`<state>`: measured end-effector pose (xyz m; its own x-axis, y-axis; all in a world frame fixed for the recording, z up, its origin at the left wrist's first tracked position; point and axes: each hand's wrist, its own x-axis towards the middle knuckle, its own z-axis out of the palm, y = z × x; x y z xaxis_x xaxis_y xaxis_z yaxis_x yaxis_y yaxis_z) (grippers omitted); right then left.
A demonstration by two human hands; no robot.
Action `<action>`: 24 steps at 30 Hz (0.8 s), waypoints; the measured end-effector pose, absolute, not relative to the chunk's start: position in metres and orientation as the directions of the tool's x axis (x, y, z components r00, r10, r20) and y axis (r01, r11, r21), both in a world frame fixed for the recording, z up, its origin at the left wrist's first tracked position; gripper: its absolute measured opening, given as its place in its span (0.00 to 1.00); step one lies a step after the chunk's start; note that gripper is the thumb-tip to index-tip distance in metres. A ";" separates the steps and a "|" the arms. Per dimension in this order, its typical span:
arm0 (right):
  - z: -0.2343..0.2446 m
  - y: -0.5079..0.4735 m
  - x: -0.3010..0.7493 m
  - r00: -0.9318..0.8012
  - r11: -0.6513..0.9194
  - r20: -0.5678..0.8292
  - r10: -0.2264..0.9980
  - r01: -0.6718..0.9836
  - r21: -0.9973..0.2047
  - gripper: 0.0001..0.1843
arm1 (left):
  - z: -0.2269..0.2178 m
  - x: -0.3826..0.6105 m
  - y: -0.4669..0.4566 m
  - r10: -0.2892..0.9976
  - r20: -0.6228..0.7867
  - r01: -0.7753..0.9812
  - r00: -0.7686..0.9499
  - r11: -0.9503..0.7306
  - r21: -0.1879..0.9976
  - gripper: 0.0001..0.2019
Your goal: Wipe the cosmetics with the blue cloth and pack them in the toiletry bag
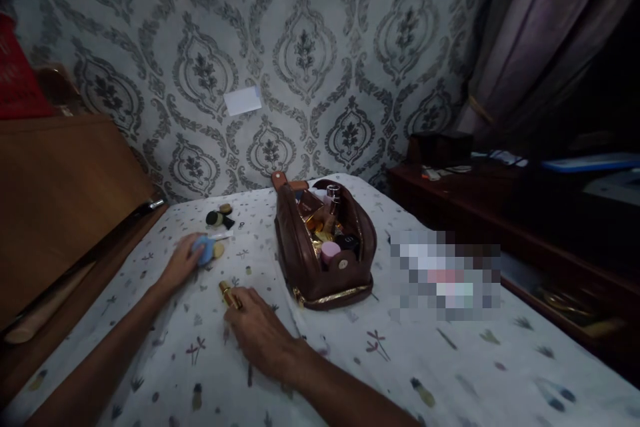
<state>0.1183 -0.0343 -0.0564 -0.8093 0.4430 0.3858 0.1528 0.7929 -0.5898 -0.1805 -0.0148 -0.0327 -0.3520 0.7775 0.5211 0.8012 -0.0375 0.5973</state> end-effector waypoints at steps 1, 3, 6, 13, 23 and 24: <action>-0.058 -0.034 0.118 -0.811 0.797 0.389 0.438 0.150 -0.585 0.14 | -0.034 -0.175 -0.018 0.827 0.496 0.842 -0.264 -0.053 0.537 0.10; -0.059 -0.034 0.117 -0.811 0.807 0.401 0.426 0.141 -0.573 0.14 | -0.035 -0.168 -0.014 0.879 0.449 0.891 -0.159 -0.068 0.449 0.10; -0.059 -0.035 0.117 -0.804 0.804 0.406 0.436 0.145 -0.577 0.14 | -0.030 -0.169 0.010 0.888 0.434 0.935 -0.154 -0.011 0.354 0.08; -0.065 -0.031 0.118 -0.794 0.738 0.390 0.466 0.106 -0.667 0.16 | -0.017 -0.161 0.061 0.763 0.530 0.914 -0.369 0.195 0.356 0.09; -0.071 -0.018 0.105 -0.619 0.458 0.357 0.699 0.004 -0.889 0.09 | -0.026 -0.105 -0.034 0.914 0.397 0.880 -0.087 -0.116 0.461 0.15; -0.071 -0.016 0.104 -0.599 0.400 0.330 0.729 -0.018 -0.916 0.08 | -0.029 -0.099 -0.043 0.926 0.377 0.865 -0.034 -0.162 0.475 0.16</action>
<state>0.1045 -0.0160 -0.0713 -0.5992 0.7294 0.3302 -0.0183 0.3998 -0.9164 -0.0986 -0.0429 -0.0286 -0.0336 0.9257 0.3769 0.8649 -0.1621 0.4751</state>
